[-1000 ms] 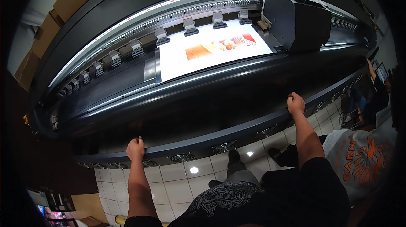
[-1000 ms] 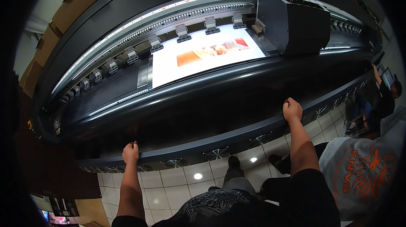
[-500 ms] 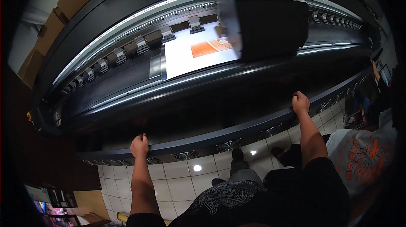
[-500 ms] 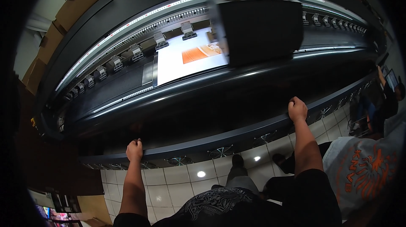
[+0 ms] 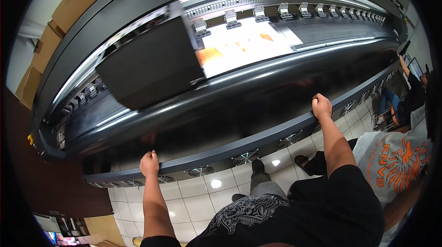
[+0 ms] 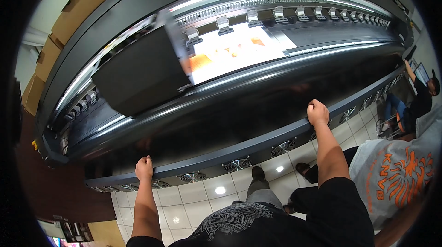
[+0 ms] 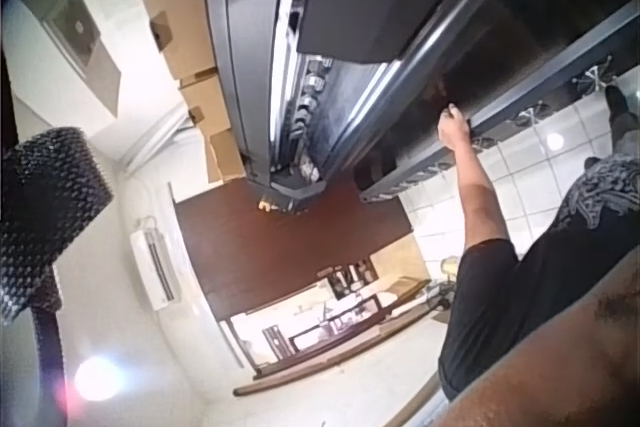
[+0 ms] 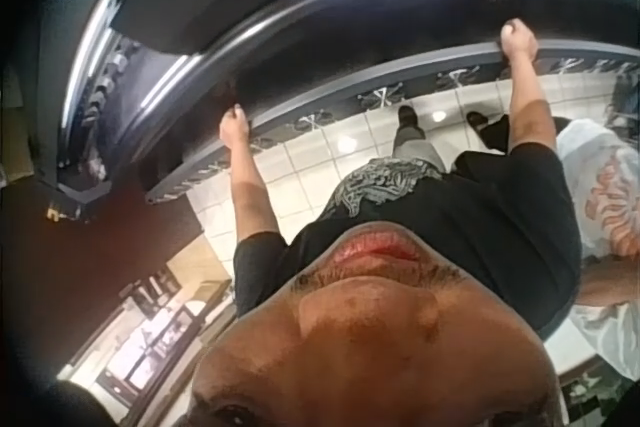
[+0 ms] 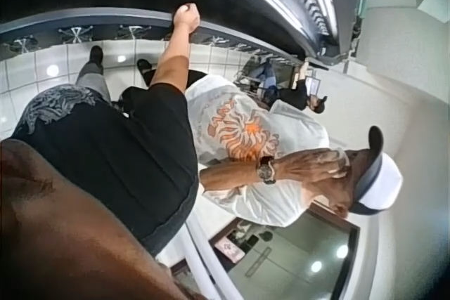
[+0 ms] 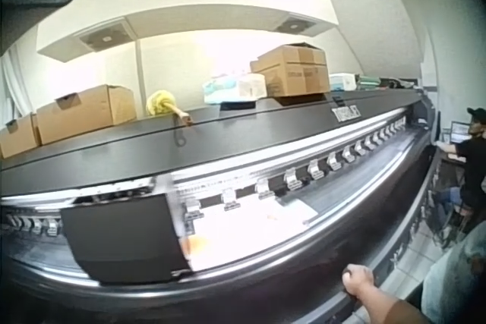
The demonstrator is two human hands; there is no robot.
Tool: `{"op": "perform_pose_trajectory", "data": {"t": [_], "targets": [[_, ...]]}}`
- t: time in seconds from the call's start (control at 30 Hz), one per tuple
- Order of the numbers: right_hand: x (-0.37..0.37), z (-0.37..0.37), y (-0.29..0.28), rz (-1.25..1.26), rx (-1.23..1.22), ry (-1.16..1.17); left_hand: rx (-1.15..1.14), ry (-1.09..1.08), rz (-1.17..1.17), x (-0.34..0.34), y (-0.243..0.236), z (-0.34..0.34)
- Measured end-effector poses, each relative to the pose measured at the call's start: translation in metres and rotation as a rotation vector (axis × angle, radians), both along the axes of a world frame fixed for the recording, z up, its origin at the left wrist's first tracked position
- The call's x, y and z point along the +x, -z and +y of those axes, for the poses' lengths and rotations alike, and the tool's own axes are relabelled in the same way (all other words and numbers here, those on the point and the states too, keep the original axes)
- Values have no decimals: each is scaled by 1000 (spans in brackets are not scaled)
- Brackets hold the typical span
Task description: Operating and monitoring a large format printer as it processes a print job.
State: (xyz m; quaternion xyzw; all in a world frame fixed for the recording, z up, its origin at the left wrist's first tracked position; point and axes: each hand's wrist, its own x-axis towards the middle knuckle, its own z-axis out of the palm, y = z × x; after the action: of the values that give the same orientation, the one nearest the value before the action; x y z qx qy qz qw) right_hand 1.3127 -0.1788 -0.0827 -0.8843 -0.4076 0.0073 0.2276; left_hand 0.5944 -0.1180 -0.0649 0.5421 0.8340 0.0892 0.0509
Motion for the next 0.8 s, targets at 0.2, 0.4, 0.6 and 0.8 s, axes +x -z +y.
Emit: {"op": "perform_pose_trajectory", "data": {"t": [0.2,0.4,0.6,0.8], "targets": [[0,1,1,1,-6,4,9,4,-1,-1,0,-1],[3,0,6,-20,33,-12,-8,-12,-33,1,-3,-1],[1,-3,0,-14,43,10,21,-3,-30,-2,2,1],[-7,-1,-5,13,18,-15,59,9,-32,-10,7,-4]]}}
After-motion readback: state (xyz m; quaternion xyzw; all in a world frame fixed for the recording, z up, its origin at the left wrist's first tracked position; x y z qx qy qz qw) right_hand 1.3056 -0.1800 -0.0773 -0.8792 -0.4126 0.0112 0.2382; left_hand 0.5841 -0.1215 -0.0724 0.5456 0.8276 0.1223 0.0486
